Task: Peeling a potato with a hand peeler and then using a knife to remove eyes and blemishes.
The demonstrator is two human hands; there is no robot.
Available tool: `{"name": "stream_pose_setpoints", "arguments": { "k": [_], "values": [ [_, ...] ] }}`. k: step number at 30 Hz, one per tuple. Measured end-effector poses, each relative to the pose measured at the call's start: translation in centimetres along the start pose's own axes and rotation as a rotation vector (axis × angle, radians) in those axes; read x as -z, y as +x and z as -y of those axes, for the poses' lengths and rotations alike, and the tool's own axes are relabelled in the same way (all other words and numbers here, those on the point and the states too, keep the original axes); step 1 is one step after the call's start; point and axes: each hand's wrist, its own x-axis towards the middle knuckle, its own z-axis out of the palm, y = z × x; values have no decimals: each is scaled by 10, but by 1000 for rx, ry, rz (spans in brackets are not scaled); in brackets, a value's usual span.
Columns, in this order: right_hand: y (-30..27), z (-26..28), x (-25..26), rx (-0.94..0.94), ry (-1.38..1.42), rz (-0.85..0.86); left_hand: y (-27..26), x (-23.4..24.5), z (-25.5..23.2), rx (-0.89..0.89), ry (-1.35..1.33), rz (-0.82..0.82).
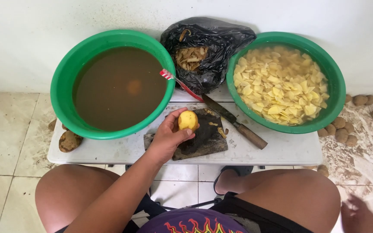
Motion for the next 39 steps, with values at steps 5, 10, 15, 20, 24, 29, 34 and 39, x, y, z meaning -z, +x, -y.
{"name": "stream_pose_setpoints", "arguments": {
  "k": [5,10,15,20,24,29,34,39],
  "values": [
    [-151,104,190,731,776,-638,-4,6,-1,32,129,-8],
    [-201,172,222,824,657,-730,-6,19,0,-24,196,-11],
    [-248,240,245,1155,785,-659,-2,26,4,-69,209,-36],
    [-284,304,276,1491,808,-635,1,26,11,-165,261,-61],
    [-277,360,275,1385,826,-495,12,36,28,-354,107,75],
    [-242,414,224,1301,872,-263,20,39,33,-363,84,130],
    [-230,417,199,1389,783,-351,18,44,31,-332,23,91],
    [-224,418,197,1452,743,-428,21,43,31,-273,-5,104]
  ]
}}
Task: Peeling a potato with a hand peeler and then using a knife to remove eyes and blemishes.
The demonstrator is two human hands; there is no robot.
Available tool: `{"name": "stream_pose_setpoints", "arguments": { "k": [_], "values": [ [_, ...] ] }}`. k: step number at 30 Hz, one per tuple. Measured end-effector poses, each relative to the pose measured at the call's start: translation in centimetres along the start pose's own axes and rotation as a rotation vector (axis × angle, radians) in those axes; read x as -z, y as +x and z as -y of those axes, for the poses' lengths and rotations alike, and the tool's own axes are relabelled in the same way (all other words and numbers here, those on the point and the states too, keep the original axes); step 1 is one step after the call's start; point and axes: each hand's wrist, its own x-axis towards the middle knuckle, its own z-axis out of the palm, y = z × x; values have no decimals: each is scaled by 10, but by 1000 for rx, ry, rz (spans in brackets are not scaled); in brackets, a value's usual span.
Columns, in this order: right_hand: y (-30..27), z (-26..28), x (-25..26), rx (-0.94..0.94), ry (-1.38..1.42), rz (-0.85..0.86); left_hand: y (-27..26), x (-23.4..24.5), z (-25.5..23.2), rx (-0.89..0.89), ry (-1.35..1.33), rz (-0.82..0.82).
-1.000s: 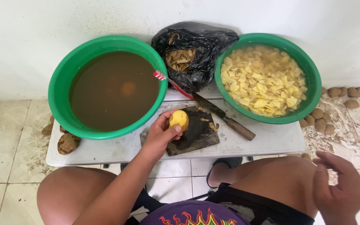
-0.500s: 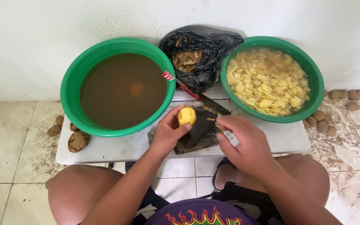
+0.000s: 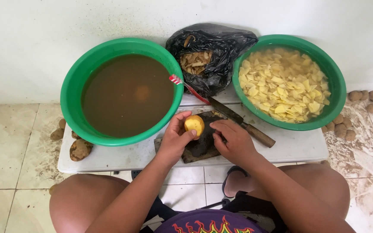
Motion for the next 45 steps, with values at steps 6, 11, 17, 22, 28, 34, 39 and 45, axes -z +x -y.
{"name": "stream_pose_setpoints", "arguments": {
  "k": [6,11,17,22,28,34,39,45],
  "values": [
    [-2,-3,-4,60,27,5,4,10,11,78,-69,28],
    [-5,2,-5,68,64,52,9,22,31,94,-147,53],
    [-6,1,-3,66,93,55,2,18,25,100,-141,83],
    [-9,-3,-8,67,88,67,0,18,17,106,-130,88],
    [-10,-4,-7,88,93,75,5,21,22,98,-82,90],
    [-11,-6,-14,94,70,77,5,26,29,85,-53,89],
    [-11,-7,-16,95,64,73,5,23,23,95,-36,99],
    [-13,-8,-16,86,51,91,4,22,23,93,-50,98]
  ]
}}
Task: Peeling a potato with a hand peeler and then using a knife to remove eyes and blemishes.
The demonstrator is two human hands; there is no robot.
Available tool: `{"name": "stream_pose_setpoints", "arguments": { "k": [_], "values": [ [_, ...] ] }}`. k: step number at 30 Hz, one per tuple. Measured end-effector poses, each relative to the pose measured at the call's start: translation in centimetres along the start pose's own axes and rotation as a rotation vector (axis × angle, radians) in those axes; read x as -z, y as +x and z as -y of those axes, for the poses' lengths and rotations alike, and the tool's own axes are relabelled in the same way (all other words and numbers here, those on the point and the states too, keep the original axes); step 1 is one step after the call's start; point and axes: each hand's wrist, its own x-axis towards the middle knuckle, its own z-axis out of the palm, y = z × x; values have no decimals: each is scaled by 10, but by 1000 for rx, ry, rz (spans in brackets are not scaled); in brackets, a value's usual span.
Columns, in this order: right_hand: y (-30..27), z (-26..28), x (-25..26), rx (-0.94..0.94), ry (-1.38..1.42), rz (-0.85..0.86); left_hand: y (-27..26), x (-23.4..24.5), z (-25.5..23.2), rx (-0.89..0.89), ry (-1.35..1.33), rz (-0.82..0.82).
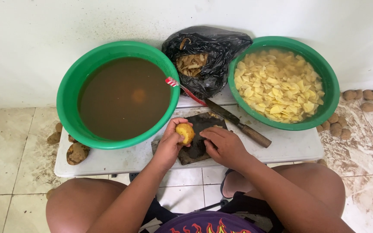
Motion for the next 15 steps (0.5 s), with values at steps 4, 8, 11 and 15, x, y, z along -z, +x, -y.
{"name": "stream_pose_setpoints", "arguments": {
  "k": [4,8,11,15],
  "values": [
    [4,1,1,1,11,-15,1,-1,-1,-4,10,0],
    [-4,-2,-4,-9,5,-26,-3,-2,-1,8,23,4],
    [-2,-1,-1,-6,21,-12,-3,0,0,9,26,-3],
    [0,0,-1,2,25,0,-2,3,3,22,42,11]
  ]
}}
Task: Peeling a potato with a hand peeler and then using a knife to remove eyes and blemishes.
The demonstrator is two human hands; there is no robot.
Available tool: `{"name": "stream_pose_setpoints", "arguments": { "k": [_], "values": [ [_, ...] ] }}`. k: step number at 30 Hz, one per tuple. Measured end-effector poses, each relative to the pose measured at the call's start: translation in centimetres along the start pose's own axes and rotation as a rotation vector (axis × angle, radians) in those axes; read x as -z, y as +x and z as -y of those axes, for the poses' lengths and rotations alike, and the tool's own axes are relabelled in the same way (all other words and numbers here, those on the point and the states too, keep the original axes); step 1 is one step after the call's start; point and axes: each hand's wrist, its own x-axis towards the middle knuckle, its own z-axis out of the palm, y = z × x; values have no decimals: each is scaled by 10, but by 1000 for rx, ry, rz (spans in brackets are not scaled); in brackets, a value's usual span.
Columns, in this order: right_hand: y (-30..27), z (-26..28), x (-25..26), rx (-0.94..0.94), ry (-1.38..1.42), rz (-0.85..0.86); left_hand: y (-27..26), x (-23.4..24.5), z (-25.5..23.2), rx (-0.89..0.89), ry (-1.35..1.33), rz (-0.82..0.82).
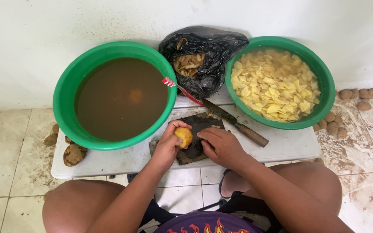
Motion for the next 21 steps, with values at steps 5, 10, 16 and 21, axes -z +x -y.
{"name": "stream_pose_setpoints", "arguments": {
  "k": [5,10,16,21],
  "values": [
    [2,0,7,4,-25,-41,3,1,3,-1,-19,1],
    [15,25,57,46,46,-297,4,-1,-2,-14,-38,-4],
    [3,27,105,98,73,-480,0,-8,-9,2,-43,-48],
    [-5,28,130,251,-25,-538,-8,-28,-36,1,36,-83]
  ]
}}
